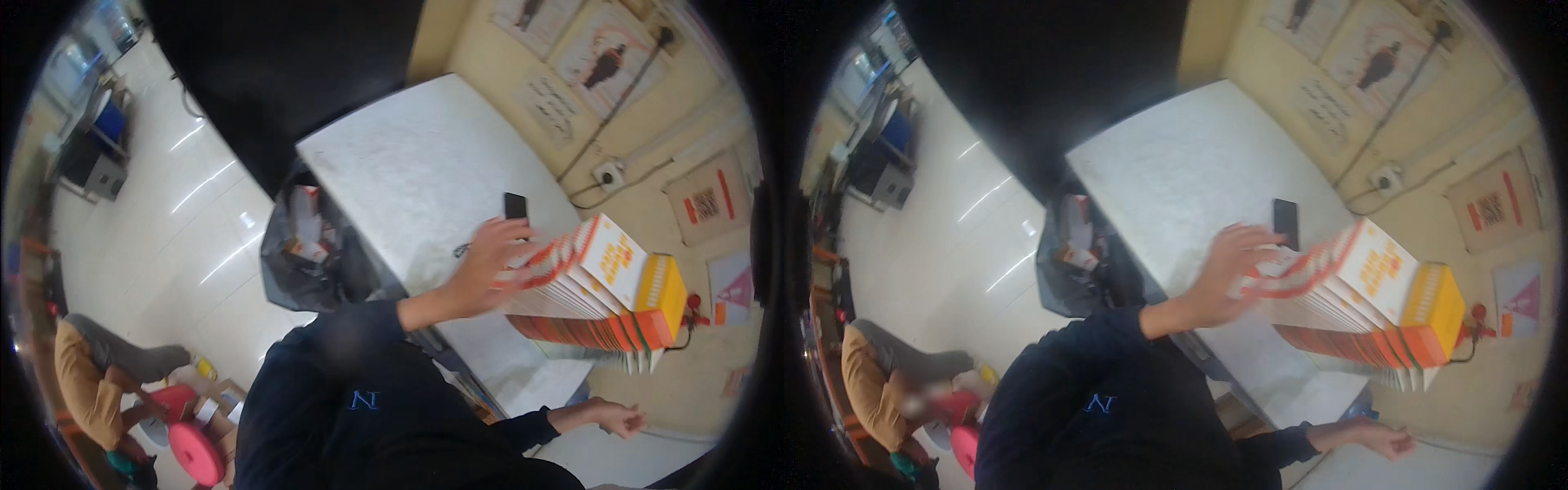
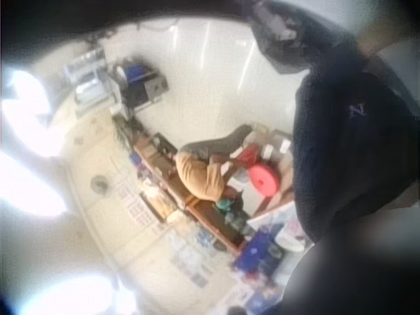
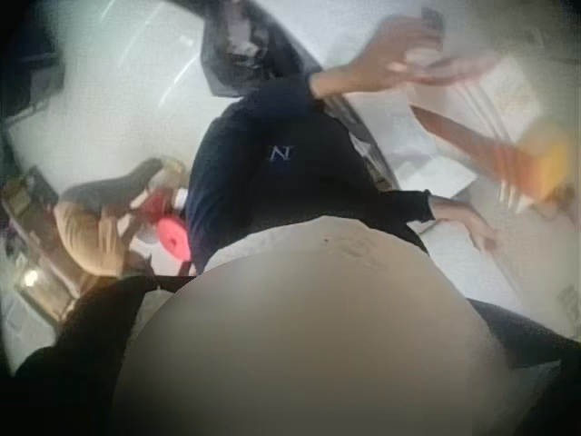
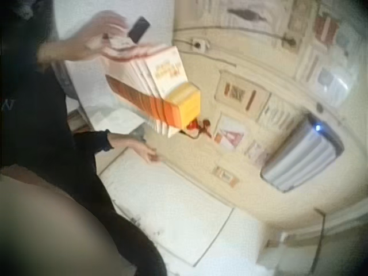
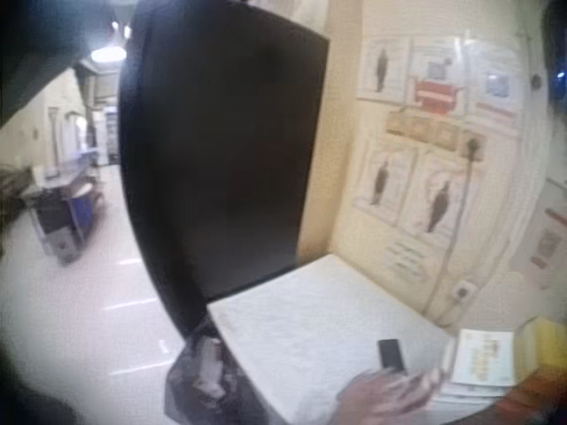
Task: The person assembles flat-packed cardboard boxes by folding and interlocking the flaps. They repeatedly pick up flat pieces, fold them into box shapes, and stack the finished boxes on a table.
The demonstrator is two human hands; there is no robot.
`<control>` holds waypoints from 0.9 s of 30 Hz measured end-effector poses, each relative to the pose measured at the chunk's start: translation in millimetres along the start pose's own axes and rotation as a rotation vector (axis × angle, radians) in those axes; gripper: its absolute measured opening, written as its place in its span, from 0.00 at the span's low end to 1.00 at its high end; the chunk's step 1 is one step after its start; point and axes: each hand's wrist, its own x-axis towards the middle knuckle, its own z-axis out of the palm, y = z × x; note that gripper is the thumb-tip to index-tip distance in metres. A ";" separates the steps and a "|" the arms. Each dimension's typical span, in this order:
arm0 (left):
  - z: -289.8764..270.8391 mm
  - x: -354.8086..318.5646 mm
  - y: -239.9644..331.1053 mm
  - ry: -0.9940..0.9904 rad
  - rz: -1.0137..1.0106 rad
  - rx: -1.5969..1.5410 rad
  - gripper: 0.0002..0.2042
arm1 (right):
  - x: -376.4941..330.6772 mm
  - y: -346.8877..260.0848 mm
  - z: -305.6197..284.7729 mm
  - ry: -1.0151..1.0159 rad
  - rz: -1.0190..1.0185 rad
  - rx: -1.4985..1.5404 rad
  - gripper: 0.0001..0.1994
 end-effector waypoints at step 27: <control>-287.0 -284.0 -110.9 -0.069 -1.282 0.354 0.40 | -620.8 -79.0 -35.0 -2.647 -0.062 -0.004 0.17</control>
